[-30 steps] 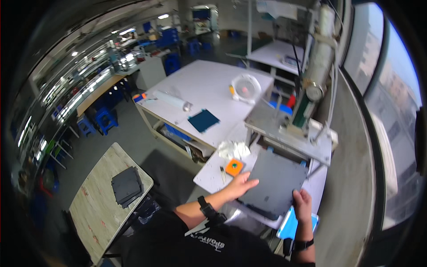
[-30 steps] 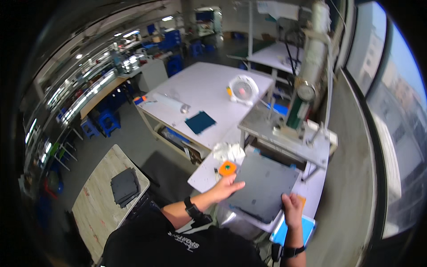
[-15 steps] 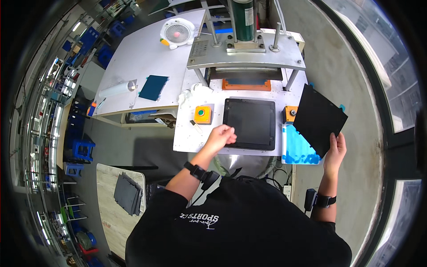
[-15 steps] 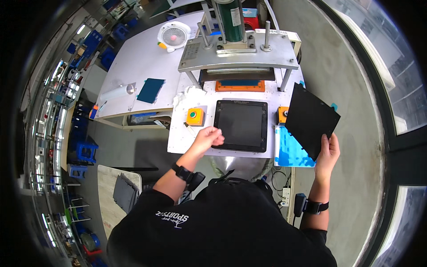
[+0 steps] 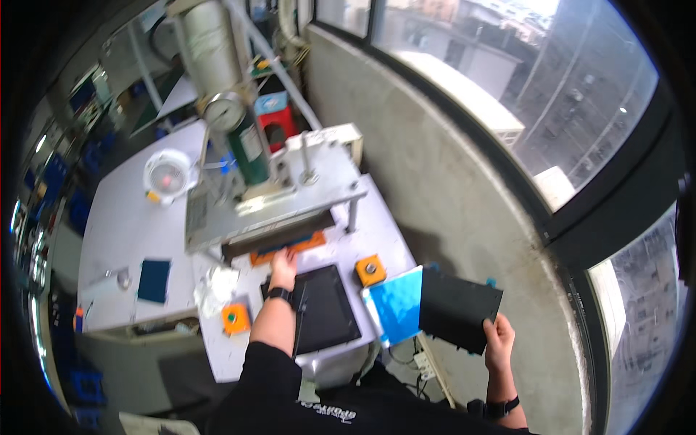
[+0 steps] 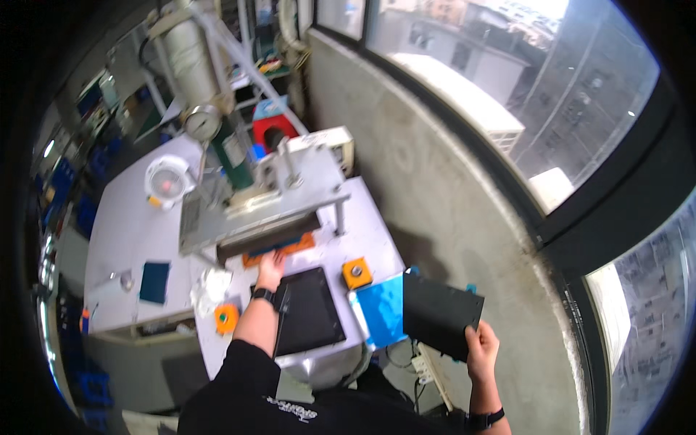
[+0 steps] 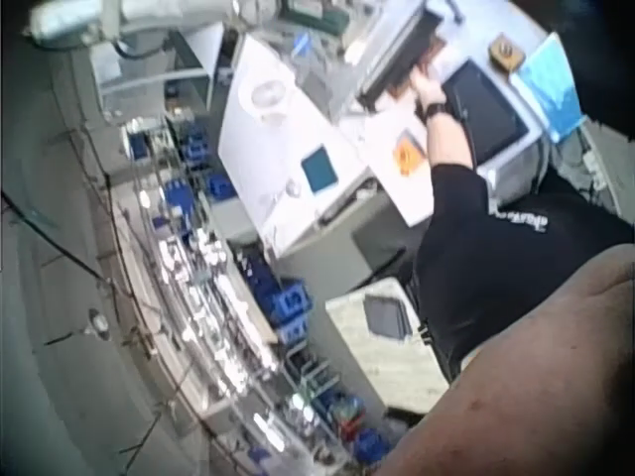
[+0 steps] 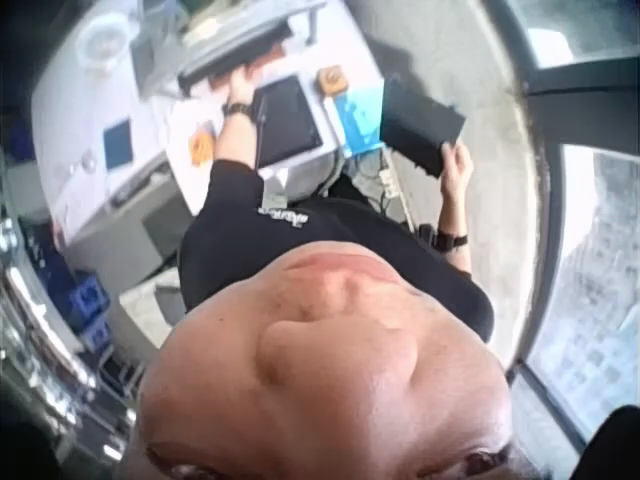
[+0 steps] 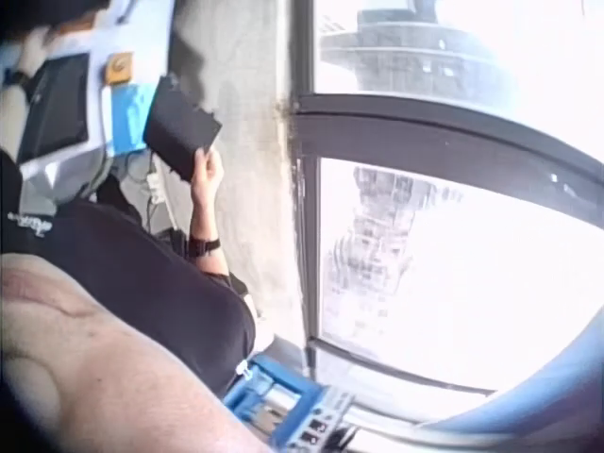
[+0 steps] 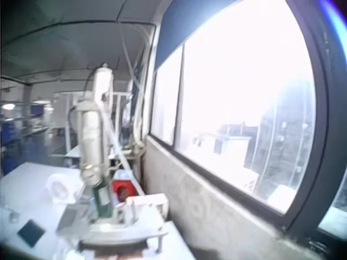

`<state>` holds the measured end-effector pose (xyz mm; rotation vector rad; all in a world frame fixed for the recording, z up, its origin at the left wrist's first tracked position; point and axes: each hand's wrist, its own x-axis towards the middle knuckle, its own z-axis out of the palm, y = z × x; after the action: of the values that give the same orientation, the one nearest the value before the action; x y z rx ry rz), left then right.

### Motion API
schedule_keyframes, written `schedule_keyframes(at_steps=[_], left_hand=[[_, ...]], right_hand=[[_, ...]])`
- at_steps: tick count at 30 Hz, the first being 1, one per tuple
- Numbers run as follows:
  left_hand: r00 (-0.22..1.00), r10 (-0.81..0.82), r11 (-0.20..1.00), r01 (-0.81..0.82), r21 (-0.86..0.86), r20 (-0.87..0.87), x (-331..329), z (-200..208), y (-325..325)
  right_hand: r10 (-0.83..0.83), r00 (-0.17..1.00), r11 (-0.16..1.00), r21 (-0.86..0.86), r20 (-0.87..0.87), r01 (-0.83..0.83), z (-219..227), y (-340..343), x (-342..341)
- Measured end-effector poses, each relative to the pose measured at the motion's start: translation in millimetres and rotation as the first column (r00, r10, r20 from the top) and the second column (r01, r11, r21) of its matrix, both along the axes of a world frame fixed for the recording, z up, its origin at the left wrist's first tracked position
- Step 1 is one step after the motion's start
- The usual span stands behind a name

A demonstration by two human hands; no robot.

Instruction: Assemble and press electronic components using a heat press machine.

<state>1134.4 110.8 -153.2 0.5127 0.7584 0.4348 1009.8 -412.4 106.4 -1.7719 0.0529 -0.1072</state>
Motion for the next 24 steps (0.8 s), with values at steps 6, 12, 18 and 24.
schedule_keyframes(at_steps=[6, 12, 18, 24], left_hand=[[0.987, 0.03, 0.98, -0.06, -0.189, -0.159, 32, 9, -20], [0.991, 0.017, 0.987, -0.037, -0.158, -0.129, 41, 6, -2], [0.993, 0.013, 0.99, -0.029, -0.136, -0.118, 48, 4, -4], [0.994, 0.021, 1.0, -0.021, 0.001, -0.104, 1, 13, -26]], right_hand=[[-0.101, 0.995, 0.99, 0.094, -0.006, 0.102, -1, -23, -8], [-0.05, 0.998, 0.99, 0.128, -0.026, 0.053, -6, -12, 14], [-0.055, 0.998, 0.995, 0.089, -0.003, 0.055, 0, -12, 18], [-0.057, 0.991, 0.998, 0.008, 0.12, 0.056, 4, 3, 27]])
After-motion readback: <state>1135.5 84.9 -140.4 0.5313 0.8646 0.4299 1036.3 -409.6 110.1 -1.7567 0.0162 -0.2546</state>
